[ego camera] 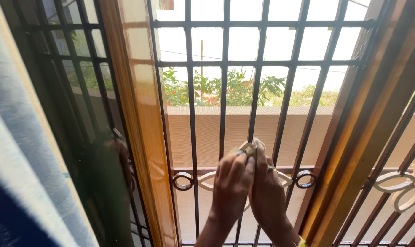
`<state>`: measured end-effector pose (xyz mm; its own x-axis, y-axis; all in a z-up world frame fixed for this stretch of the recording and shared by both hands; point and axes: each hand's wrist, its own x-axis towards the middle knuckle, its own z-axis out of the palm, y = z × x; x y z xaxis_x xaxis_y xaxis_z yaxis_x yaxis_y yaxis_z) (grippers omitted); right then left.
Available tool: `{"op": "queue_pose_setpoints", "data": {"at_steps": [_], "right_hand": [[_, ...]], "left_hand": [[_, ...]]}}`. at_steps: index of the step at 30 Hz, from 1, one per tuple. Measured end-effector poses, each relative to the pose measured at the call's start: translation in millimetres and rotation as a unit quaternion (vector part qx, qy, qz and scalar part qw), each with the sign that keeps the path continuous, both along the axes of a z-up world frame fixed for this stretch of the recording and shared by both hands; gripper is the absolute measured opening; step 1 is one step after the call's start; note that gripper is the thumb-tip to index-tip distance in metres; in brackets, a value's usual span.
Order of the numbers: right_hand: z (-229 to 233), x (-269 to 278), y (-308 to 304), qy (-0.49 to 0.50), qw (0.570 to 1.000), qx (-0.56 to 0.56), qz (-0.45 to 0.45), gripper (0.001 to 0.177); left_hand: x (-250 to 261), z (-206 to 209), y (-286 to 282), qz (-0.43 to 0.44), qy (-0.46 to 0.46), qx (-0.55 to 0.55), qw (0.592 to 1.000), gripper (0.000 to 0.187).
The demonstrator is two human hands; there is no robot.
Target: The person cleans a metal window grille using a spray bottle and a cloth. They spray the cleaning solution onto the grille and wipe the metal bars and decorative elements thoroughly.
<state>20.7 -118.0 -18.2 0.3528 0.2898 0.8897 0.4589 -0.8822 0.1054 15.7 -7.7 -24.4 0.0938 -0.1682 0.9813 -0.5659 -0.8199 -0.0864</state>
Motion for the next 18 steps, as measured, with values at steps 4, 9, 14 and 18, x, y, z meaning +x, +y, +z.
{"op": "queue_pose_setpoints", "data": {"at_steps": [4, 9, 14, 18], "right_hand": [[3, -24, -14, 0.02, 0.995, 0.067, 0.076, 0.065], [28, -25, -38, -0.14, 0.99, -0.015, 0.012, 0.045], [-4, -16, -25, -0.021, 0.999, -0.044, 0.009, 0.044], [-12, -33, -18, 0.186, 0.975, 0.104, 0.07, 0.044]], "left_hand": [[-21, -10, 4, -0.038, 0.04, -0.057, 0.997, 0.035], [-27, 6, 7, -0.028, -0.014, -0.063, 0.998, 0.034], [-27, -2, 7, -0.005, 0.055, -0.015, 0.998, 0.036], [-41, -21, 20, -0.009, 0.088, -0.027, 0.996, 0.038]]}}
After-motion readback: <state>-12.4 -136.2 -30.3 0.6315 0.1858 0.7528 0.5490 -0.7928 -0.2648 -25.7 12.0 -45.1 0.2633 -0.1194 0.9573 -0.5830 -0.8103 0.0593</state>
